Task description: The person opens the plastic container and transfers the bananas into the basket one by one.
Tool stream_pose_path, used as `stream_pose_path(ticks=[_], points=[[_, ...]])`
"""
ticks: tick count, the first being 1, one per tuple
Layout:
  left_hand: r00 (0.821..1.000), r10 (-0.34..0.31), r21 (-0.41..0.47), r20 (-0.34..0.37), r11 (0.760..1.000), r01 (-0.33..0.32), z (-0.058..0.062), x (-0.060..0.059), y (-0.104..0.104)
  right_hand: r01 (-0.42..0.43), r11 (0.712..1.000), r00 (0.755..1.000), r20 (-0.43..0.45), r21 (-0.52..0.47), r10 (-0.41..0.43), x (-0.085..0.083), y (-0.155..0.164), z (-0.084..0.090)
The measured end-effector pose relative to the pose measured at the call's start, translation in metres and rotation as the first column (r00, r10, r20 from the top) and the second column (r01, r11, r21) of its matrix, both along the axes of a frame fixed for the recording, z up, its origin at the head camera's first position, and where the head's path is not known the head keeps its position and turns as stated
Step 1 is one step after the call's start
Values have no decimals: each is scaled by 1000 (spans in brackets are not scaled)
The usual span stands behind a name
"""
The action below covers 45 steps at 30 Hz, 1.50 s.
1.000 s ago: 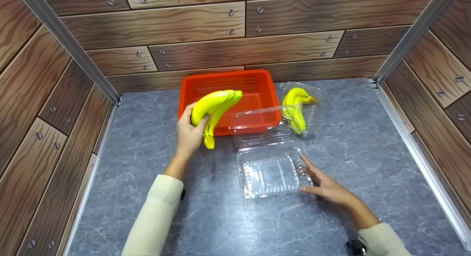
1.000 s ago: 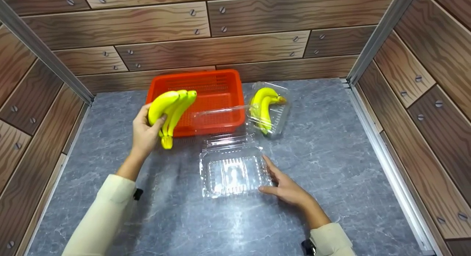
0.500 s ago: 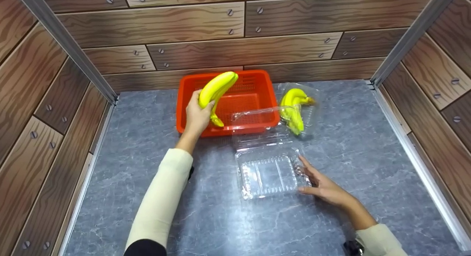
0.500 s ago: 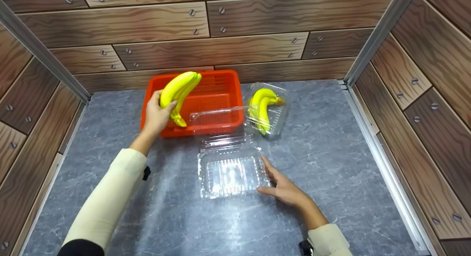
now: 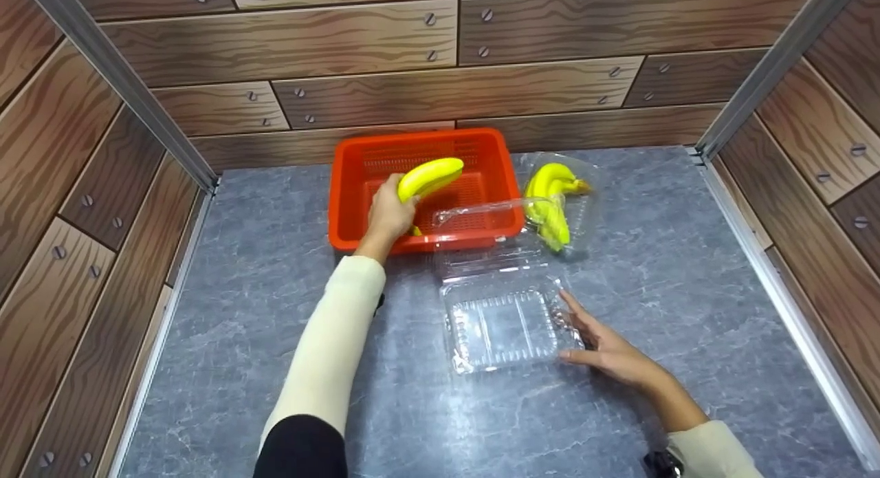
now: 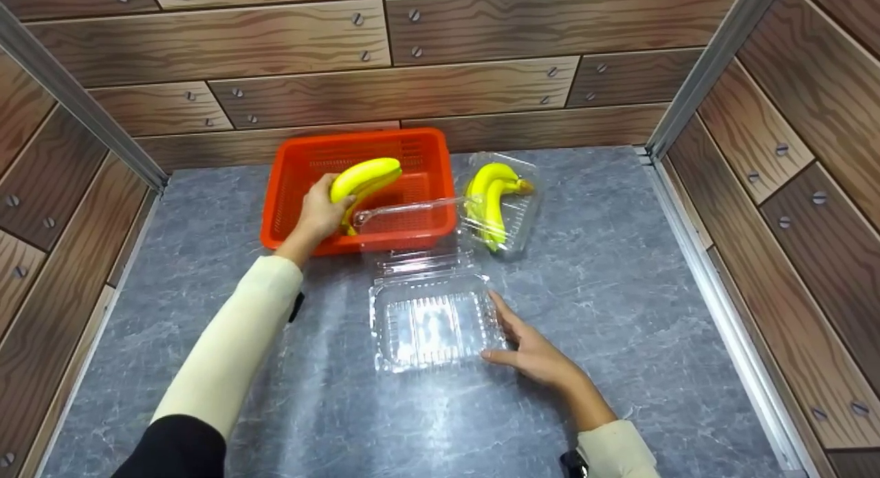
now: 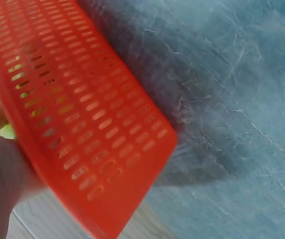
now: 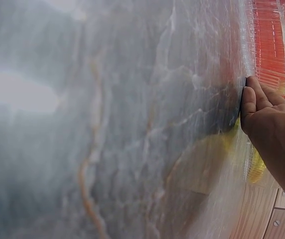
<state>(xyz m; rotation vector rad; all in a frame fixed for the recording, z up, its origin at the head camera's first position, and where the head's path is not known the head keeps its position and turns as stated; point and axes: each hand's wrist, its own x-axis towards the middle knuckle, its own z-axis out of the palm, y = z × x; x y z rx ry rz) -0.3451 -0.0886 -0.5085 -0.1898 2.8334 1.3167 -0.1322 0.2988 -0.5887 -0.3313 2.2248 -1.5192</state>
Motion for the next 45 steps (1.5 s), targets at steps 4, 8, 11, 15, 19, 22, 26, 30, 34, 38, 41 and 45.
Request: stream_pose_path(ticks=[4,8,11,15,19,22,26,30,34,38,41,45], points=[[998,6,-87,58,996,-1,1,-4,6,-1,1000,1000,2,2,1,0,1,1],[993,-16,-132,118,991,31,2,-9,9,7,1000,1000,4,7,-7,1,2,2],[986,-33,-136,166,989,56,-3,-15,9,-2,1000,1000,-11,8,2,1,1,2],[982,-50,-165,185,983,81,-44,-45,2,-8,1000,1000,-12,5,9,1,0,2],[977,-78,-149,200,983,109,-56,-53,1,-1,1000,1000,-4,10,1,2,0,3],[975,-81,-166,206,979,116,-50,-50,3,6,1000,1000,-1,15,-6,2,0,3],[985,-79,-206,155,972,110,-66,-58,-3,4,1000,1000,-6,13,-4,2,0,2],[989,-79,-164,123,982,98,-39,-35,-4,-1,1000,1000,-10,17,1,2,0,2],[998,-35,-141,51,989,42,-1,-1,1,5,1000,1000,4,19,-5,2,0,1],[992,-19,-174,-124,985,-3,2,19,0,10,1000,1000,8,10,-10,2,2,-1],[945,-61,-221,-322,975,-12,-5,38,-5,7,1000,1000,3,12,-7,2,2,-1],[820,-106,-225,-563,974,-29,-17,72,-13,3,1000,1000,-5,4,-3,1,1,-1]])
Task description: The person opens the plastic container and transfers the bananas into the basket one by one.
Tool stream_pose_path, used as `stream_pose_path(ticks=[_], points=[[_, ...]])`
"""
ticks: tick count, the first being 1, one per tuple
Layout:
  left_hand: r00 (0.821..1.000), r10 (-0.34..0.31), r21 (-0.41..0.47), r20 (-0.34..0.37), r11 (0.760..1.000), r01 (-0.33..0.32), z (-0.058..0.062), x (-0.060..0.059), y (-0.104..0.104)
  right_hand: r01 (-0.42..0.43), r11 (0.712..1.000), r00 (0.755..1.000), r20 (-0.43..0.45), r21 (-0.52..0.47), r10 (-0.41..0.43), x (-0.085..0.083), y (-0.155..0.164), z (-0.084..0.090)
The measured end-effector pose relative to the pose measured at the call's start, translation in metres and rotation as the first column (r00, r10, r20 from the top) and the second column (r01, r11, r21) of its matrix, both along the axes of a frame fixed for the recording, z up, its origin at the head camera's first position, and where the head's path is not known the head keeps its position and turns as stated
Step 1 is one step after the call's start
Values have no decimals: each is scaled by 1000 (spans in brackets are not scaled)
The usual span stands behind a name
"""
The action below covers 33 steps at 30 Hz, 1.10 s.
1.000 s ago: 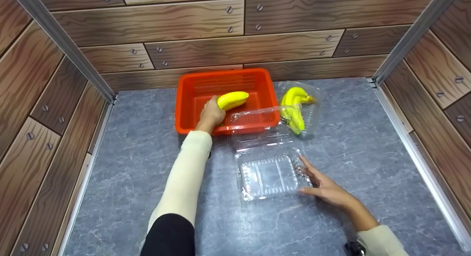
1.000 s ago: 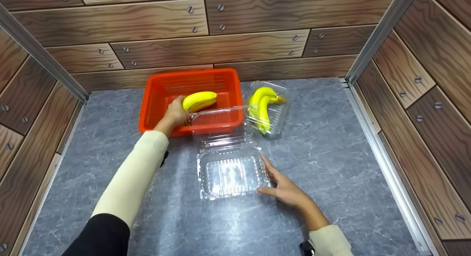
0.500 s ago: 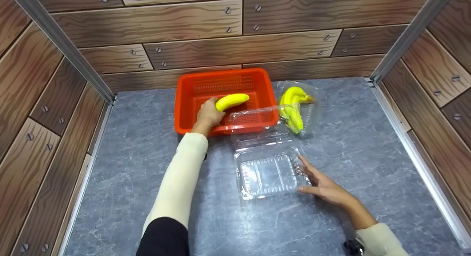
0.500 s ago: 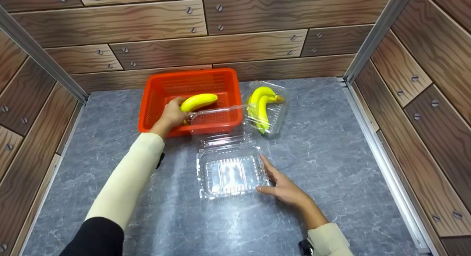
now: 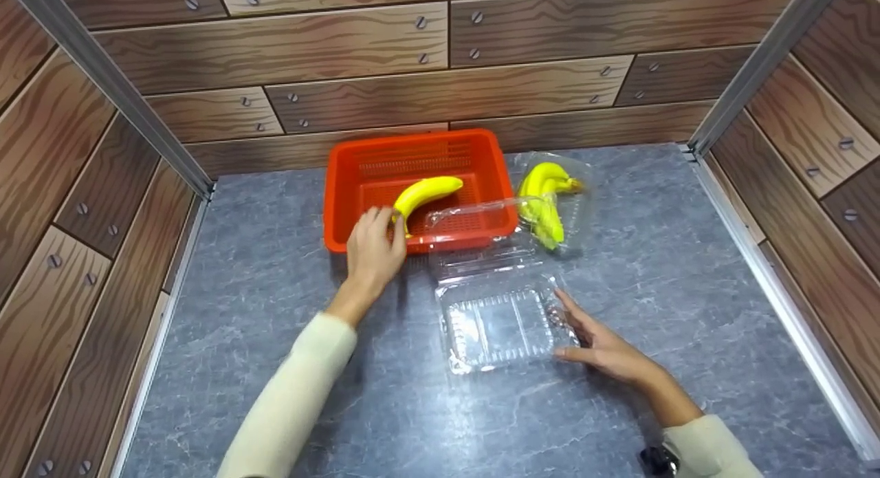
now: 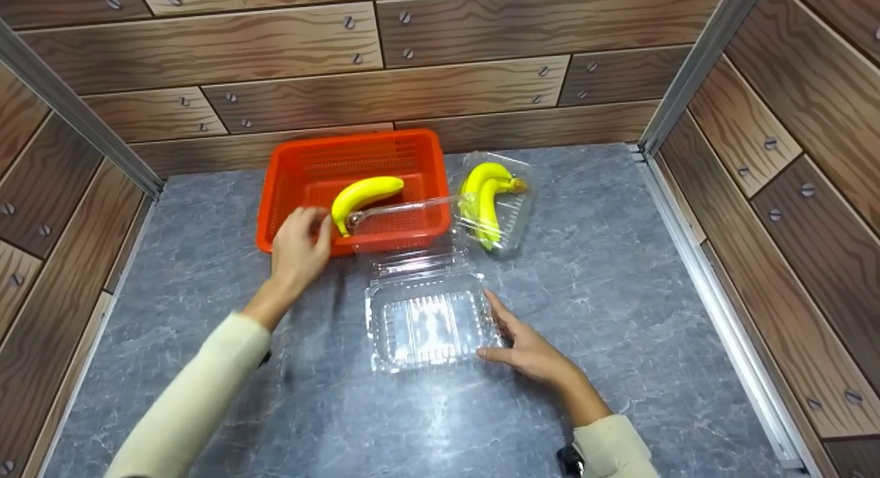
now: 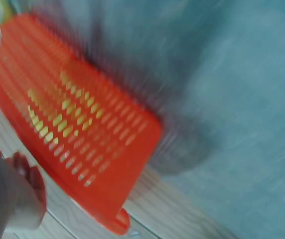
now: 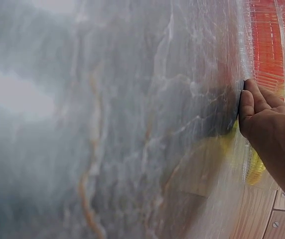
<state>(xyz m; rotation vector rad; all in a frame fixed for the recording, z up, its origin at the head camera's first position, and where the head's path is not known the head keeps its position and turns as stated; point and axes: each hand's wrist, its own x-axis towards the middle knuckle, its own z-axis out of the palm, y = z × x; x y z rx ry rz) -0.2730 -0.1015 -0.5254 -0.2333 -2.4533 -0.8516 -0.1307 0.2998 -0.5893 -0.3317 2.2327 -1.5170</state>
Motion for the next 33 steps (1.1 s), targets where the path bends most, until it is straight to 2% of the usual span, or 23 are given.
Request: stream_pose_path(ticks=[3,5,6,8,10,12,15,17,23,29,33], points=[[993,-30,64,-111,997,37,-9,29,-1,-2,1000,1000,-12,-4,2,0,0,3],[992,-66,94,-106,993,76,-15,48,2,1,1000,1000,-18,-1,-1,1,1,4],[993,-90,99,-80,990,98,-18,58,5,5,1000,1000,-22,1,-5,1,1,5],[989,-148,111,20,983,145,-26,75,14,11,1000,1000,-28,6,-11,3,2,5],[969,-209,136,134,972,191,-33,89,24,7,1000,999,-37,9,-6,4,2,5],[937,-265,179,230,957,227,-40,98,31,3,1000,999,-43,16,-2,5,1,5],[902,-316,209,294,942,262,-49,105,38,-4,1000,999,-40,27,5,4,-2,4],[890,-338,204,307,936,285,-53,107,39,-4,999,999,-34,36,5,4,-4,4],[885,-348,192,311,934,300,-62,109,32,-23,999,999,-26,43,24,3,-11,4],[889,-366,275,277,916,292,-65,117,21,-40,996,999,-21,74,42,5,-19,7],[892,-365,338,266,902,268,-67,122,10,-69,991,996,-55,110,75,5,-29,6]])
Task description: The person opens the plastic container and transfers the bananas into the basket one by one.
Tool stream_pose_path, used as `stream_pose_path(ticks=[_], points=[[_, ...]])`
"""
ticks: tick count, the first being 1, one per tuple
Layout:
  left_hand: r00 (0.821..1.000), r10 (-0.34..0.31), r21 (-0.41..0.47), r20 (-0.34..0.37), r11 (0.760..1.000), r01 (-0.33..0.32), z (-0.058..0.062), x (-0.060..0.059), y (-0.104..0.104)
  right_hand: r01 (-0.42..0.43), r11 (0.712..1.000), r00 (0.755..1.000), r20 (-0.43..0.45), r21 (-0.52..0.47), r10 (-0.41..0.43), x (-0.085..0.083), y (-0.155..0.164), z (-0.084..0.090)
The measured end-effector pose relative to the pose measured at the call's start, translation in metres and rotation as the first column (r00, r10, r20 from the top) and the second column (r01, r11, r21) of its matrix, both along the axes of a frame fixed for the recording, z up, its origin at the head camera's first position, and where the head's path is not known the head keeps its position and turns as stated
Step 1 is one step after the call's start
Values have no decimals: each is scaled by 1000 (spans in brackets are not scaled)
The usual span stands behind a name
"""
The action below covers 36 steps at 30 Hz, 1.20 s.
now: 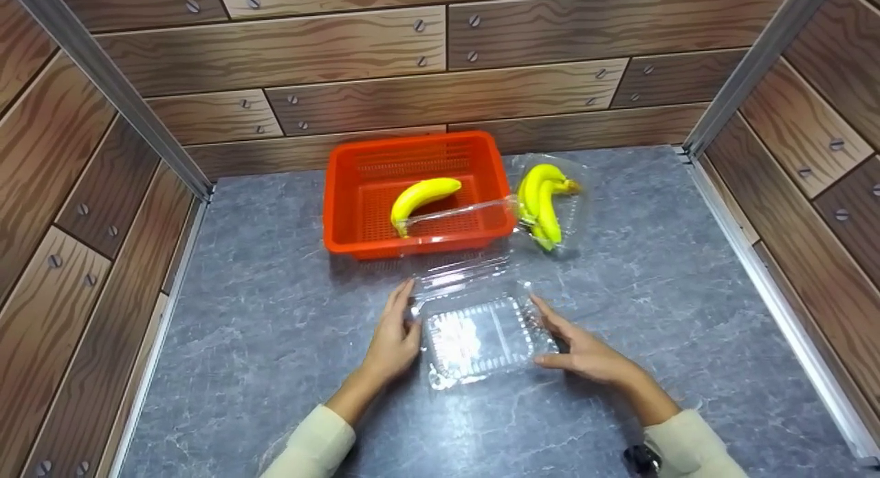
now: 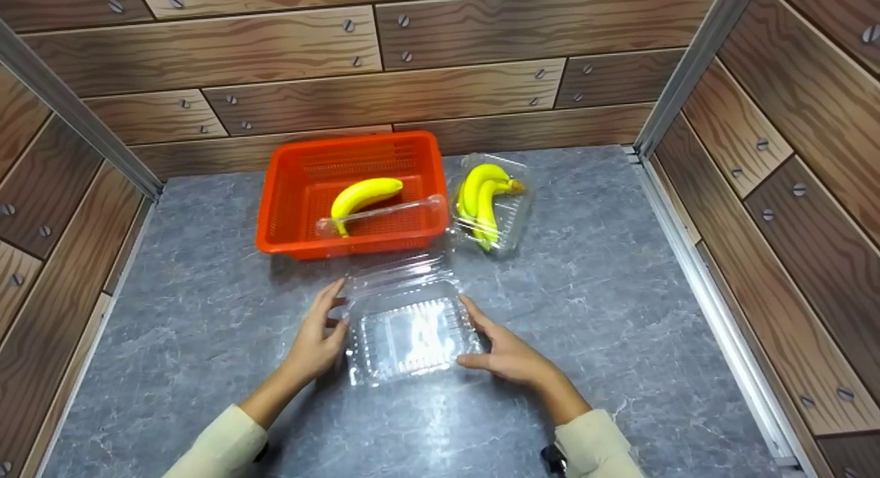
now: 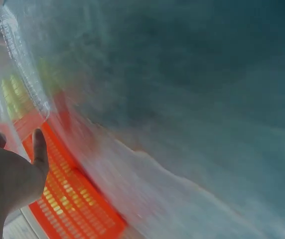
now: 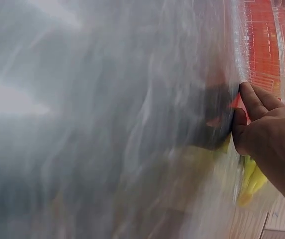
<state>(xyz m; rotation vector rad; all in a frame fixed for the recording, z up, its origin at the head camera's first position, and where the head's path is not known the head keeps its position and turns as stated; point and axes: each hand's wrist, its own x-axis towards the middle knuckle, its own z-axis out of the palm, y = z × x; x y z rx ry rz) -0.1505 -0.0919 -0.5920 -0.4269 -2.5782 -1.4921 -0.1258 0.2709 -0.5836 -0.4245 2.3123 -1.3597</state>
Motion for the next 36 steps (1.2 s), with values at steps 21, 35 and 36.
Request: stream_pose_path(ticks=[21,35,36], points=[[925,372,175,83,908,-381,-9,18,-112,-267,956,962,-30,123,273,-21,-128,4],[861,491,142,133,850,-507,-4,14,-190,-309,944,948,-41,115,315,-37,-219,4],[858,497,140,130,847,-512,-4,13,-195,-305,945,949,-43,115,312,-38,-224,4]])
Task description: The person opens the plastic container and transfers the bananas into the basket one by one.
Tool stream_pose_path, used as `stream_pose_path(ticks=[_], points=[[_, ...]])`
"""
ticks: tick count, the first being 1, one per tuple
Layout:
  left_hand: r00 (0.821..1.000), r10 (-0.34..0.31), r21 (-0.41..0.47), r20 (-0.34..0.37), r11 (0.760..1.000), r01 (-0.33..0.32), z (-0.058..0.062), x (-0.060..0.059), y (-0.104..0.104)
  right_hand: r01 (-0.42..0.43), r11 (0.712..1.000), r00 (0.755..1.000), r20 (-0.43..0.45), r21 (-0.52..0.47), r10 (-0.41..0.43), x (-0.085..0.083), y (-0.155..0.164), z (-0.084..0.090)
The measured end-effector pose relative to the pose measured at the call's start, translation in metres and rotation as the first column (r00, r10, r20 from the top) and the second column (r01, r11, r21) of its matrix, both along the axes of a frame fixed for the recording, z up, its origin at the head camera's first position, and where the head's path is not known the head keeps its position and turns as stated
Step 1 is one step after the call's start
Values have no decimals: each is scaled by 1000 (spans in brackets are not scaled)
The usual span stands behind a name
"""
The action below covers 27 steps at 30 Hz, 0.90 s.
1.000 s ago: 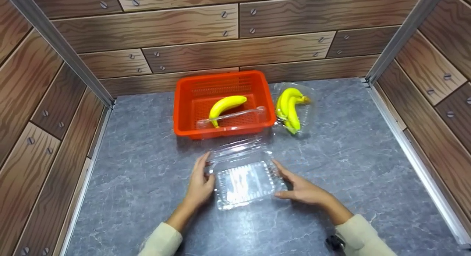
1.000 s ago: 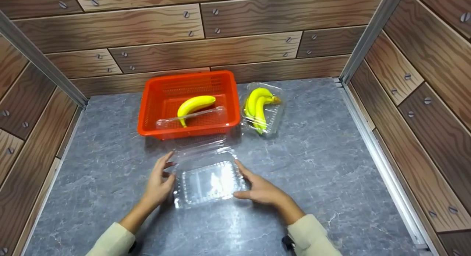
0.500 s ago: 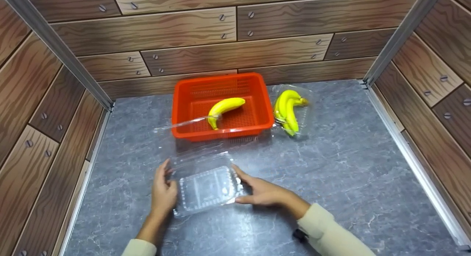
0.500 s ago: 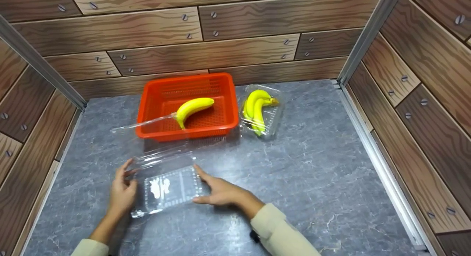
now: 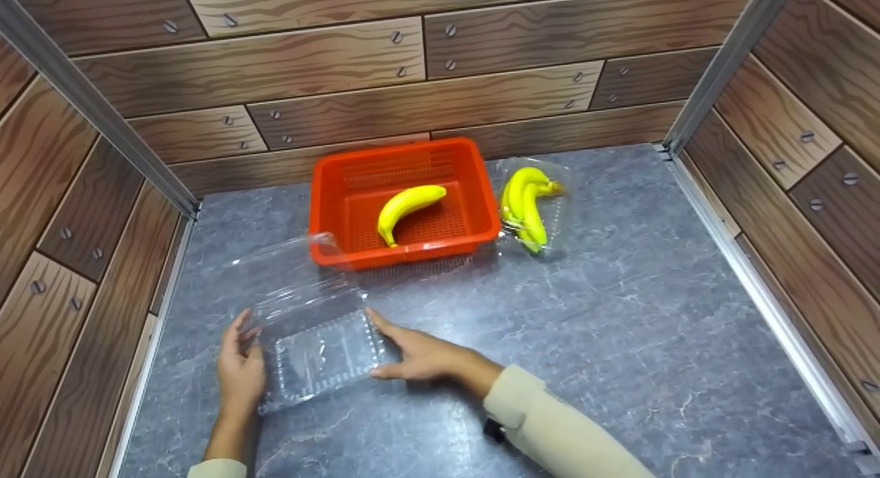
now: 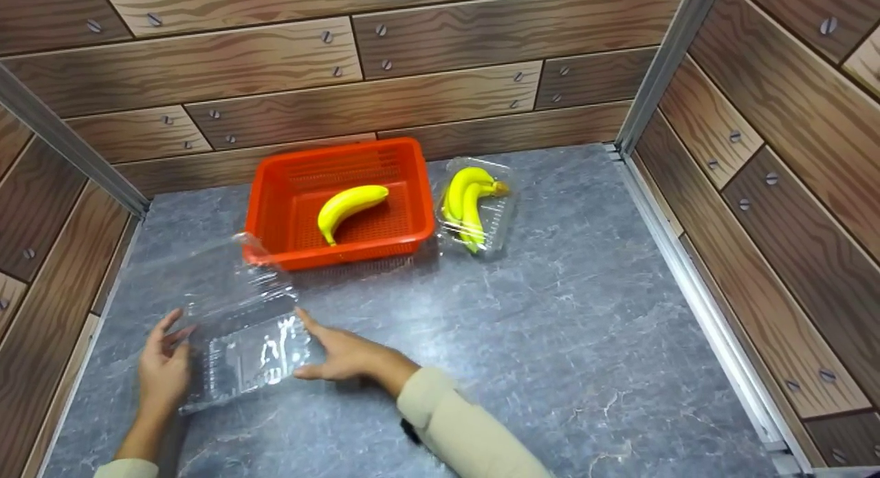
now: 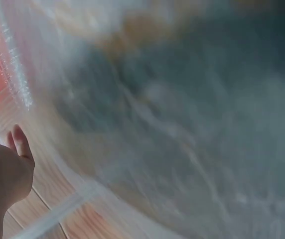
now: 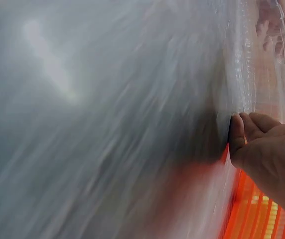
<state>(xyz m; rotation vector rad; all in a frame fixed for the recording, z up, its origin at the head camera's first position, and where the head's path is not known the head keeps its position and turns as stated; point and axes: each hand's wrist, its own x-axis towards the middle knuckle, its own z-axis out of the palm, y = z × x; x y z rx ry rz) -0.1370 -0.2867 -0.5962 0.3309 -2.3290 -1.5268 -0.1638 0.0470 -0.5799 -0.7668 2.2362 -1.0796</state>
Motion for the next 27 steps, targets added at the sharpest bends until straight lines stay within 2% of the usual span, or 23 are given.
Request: stream_pose_path(ticks=[12,19,27], points=[[996,87,-6,-4,996,-87,-3,-2,-52,-30,999,1000,-7,30,31,-11,-55,1],[996,90,40,-20,995,-89,-3,-13,-63,-37,999,999,-16,27,37,-21,-67,5],[998,52,8,32,999,-53,4,-33,-70,-9,1000,1000,-19,28,10,-29,-72,5]])
